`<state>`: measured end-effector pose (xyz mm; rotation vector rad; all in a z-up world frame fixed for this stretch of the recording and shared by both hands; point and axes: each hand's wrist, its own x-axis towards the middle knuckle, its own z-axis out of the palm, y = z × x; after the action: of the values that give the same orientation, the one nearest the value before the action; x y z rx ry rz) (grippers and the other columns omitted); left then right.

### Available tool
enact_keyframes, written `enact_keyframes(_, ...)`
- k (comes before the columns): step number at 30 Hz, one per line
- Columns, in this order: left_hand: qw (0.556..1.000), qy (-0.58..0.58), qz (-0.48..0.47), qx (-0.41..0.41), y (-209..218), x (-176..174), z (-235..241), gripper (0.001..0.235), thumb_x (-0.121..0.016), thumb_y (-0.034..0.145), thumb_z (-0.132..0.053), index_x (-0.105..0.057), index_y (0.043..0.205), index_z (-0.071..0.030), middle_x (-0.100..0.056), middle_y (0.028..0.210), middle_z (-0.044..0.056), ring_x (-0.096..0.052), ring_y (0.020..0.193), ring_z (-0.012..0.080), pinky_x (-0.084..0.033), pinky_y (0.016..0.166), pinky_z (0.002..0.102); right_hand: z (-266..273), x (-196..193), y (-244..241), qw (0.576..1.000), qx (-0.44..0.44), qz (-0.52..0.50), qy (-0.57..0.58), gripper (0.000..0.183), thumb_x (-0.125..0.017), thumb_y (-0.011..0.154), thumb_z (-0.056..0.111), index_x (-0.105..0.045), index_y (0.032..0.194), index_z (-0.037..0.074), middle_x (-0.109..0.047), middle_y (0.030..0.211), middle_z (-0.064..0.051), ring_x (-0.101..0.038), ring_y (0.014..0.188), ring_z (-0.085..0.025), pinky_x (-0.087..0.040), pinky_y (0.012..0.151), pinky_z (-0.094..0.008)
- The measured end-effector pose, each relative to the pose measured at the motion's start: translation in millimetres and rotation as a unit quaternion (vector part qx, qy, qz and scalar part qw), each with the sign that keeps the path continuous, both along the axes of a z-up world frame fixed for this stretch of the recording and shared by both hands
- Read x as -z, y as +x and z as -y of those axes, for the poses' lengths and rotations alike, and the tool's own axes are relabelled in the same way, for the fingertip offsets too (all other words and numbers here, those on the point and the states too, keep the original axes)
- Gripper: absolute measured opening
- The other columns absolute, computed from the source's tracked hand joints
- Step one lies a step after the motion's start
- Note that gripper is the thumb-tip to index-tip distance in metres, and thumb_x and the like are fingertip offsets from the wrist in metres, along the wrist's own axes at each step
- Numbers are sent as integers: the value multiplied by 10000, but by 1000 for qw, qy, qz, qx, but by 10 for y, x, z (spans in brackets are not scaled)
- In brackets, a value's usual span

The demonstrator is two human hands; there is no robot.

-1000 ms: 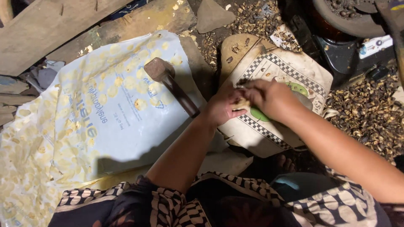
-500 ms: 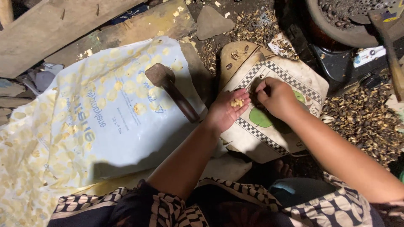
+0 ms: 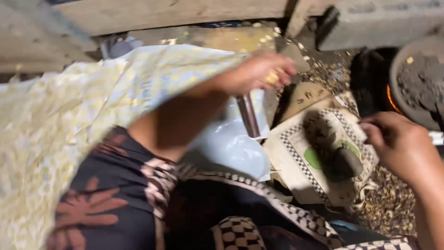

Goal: The person stirs roasted corn kernels in a pan over a gas stove using a slotted spoon. They then transfer the kernels to a patterned cutting board and crush them with a stone pestle. The crushed corn is collected and placed into a large white sack on the floor.

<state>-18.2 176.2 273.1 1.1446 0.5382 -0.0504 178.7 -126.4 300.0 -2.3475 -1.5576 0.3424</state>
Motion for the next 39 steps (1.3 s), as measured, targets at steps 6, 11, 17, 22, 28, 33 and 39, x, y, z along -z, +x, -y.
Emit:
enact_keyframes(6, 859, 395, -249, -210, -2542, 1474, -1389, 275, -564, 920, -426, -654, 978, -172, -664, 937, 84, -614, 867, 217, -442, 739, 340, -1420, 106, -1056, 981, -146, -12, -124, 383, -657, 946, 362, -719, 1183, 68, -774, 1097, -185, -741, 979, -376, -581, 881, -484)
enact_keyframes(11, 700, 627, -164, -300, -3155, 3108, -1078, 247, -484, 1068, -264, -726, 1053, -216, -747, 1035, 14, -713, 1051, 192, -476, 1030, 255, -2252, 1555, -1635, 976, -65, -95, -184, 633, -609, 971, 430, -582, 1297, -111, -673, 1191, -367, -659, 1147, -522, -556, 936, -618)
enact_keyframes(17, 583, 767, -130, -233, -2784, 2325, -503, 239, -685, 939, -259, -690, 1178, -254, -614, 1078, -13, -600, 1086, 235, -497, 912, 405, -2349, 1727, -1627, 994, 61, -48, -72, 524, -673, 959, 390, -504, 1240, -19, -673, 1006, -366, -665, 999, -572, -559, 787, -667)
enact_keyframes(22, 597, 742, -113, -283, -2907, 2397, -535, 194, -667, 972, -178, -731, 1142, -245, -610, 1057, -35, -592, 1094, 220, -480, 869, 370, -2235, 1261, -2162, 996, 65, -47, -39, 510, -656, 1010, 444, -451, 1241, 38, -669, 1061, -368, -651, 1037, -568, -543, 835, -677)
enact_keyframes(28, 580, 744, -108, -312, -2871, 2209, -597, 289, -757, 885, -193, -691, 1165, -164, -637, 1028, 57, -640, 1039, 298, -519, 925, 417, -2287, 1316, -2113, 991, 92, -89, 25, 406, -720, 1002, 311, -620, 1225, -12, -692, 1018, -344, -645, 1068, -547, -524, 869, -645)
enact_keyframes(33, 610, 720, -89, -318, -2951, 2235, -592, 154, -727, 931, -214, -691, 1077, -183, -615, 979, 23, -625, 982, 289, -501, 908, 410, -2399, 613, -1733, 980, 55, -128, 145, 244, -679, 1148, 142, -529, 1269, -8, -631, 1038, -295, -623, 940, -457, -515, 767, -560)
enact_keyframes(39, 646, 696, -60, -307, -2613, 1967, -611, 49, -744, 923, -231, -744, 927, -183, -624, 934, 22, -544, 899, 295, -424, 827, 420, -2368, -47, -2234, 932, 34, -266, 245, 172, -563, 1239, 36, -395, 1217, 65, -474, 838, -83, -479, 564, -157, -507, 508, -326)
